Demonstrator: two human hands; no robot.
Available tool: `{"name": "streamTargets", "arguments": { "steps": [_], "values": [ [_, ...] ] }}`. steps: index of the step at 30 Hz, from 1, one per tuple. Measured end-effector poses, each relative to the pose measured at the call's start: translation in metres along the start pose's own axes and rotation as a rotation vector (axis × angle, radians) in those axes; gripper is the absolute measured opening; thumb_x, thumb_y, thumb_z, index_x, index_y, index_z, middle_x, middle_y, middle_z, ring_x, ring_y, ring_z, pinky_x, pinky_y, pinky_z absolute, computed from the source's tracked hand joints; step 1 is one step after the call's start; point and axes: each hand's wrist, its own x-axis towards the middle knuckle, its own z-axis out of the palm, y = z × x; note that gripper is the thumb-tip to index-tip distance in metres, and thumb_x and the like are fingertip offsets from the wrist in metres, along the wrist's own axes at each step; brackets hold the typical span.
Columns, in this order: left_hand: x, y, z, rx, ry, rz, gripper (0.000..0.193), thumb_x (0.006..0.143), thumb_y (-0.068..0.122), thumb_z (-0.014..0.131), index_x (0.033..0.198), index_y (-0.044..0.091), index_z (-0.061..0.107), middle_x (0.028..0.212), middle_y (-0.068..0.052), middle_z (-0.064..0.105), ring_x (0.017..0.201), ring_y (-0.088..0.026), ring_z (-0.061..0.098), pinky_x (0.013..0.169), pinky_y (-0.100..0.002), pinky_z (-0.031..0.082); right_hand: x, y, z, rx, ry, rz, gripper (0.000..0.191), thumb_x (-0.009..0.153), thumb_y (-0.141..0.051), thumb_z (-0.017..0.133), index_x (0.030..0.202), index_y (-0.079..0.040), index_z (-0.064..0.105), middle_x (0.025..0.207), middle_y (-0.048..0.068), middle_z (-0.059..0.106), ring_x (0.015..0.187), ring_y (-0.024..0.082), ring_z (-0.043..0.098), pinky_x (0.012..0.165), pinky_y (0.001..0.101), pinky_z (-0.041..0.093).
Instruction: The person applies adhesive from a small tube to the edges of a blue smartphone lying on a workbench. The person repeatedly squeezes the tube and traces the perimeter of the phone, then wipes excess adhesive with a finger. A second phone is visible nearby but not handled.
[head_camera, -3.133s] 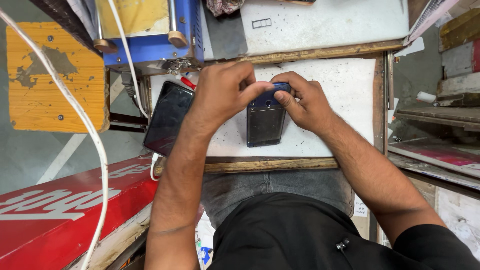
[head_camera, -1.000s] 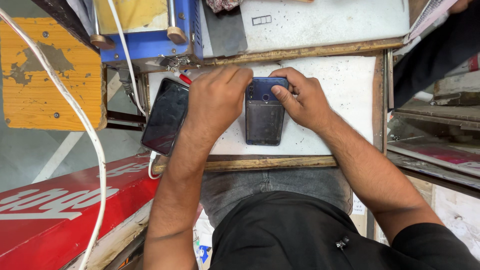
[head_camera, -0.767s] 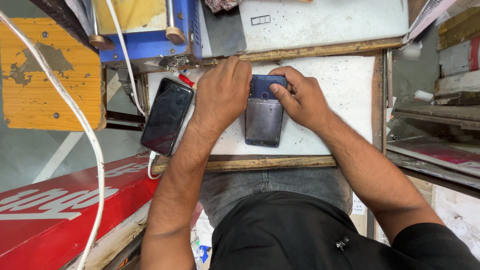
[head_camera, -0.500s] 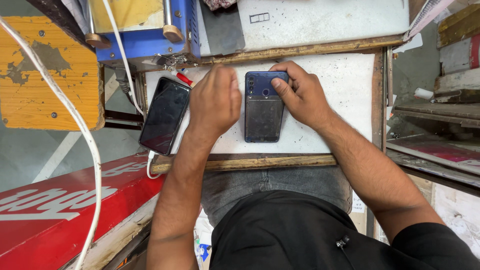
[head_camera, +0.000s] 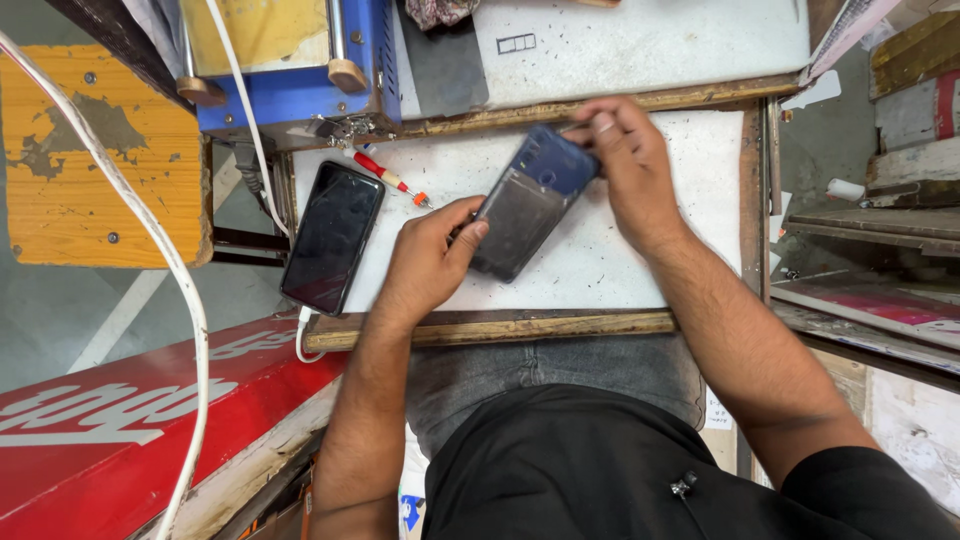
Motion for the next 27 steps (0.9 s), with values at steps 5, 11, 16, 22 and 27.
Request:
{"name": "streamTargets", "arguments": {
  "steps": [5,11,16,22,27],
  "values": [
    [0.018,0.007,-0.008,0.313,-0.084,0.192,0.022,0.097,0.021,0.068,0.116,0.014,0.077,0.104,-0.011,0.077,0.093,-0.032,0.074,0.081,-0.043,0.058,0.006,0.000,-0.017,-0.035,0.115,-0.104,0.035,0.118,-0.040,0.045,0.098,-0.012,0.053,0.088,0.007,0.069,0.089,0.019,0.076,0.066,0.0304,0.062],
    [0.043,0.033,0.001,0.695,-0.222,0.164,0.017,0.094,0.024,0.068,0.106,0.018,0.079,0.094,-0.008,0.076,0.093,-0.031,0.070,0.080,-0.047,0.056,0.003,0.005,0.000,-0.228,-0.001,-0.036,0.032,0.116,-0.033,0.041,0.096,-0.011,0.053,0.087,0.006,0.071,0.086,0.016,0.075,0.065,0.0276,0.060],
    [0.054,0.047,-0.003,0.798,-0.239,0.162,0.016,0.088,0.026,0.072,0.099,0.015,0.077,0.094,-0.008,0.074,0.095,-0.030,0.070,0.080,-0.046,0.057,0.004,-0.002,0.011,-0.315,-0.102,0.032,0.018,0.113,-0.022,0.044,0.105,-0.009,0.054,0.094,0.005,0.073,0.088,0.013,0.075,0.067,0.0259,0.060],
    [0.048,0.049,-0.001,0.694,-0.059,0.172,0.012,0.092,0.024,0.071,0.092,0.013,0.076,0.088,-0.008,0.074,0.087,-0.032,0.070,0.076,-0.047,0.056,0.005,-0.005,0.007,-0.326,-0.054,0.010,0.022,0.113,-0.026,0.044,0.105,-0.008,0.056,0.092,0.006,0.074,0.086,0.013,0.074,0.066,0.0268,0.060],
    [0.051,0.042,-0.002,0.650,0.191,0.221,0.022,0.103,0.028,0.068,0.096,0.007,0.069,0.086,-0.009,0.072,0.082,-0.028,0.071,0.069,-0.044,0.057,0.002,0.004,0.005,-0.431,-0.082,0.016,0.036,0.114,-0.035,0.041,0.096,-0.009,0.059,0.082,0.007,0.074,0.076,0.014,0.074,0.063,0.0280,0.059]
  ]
}}
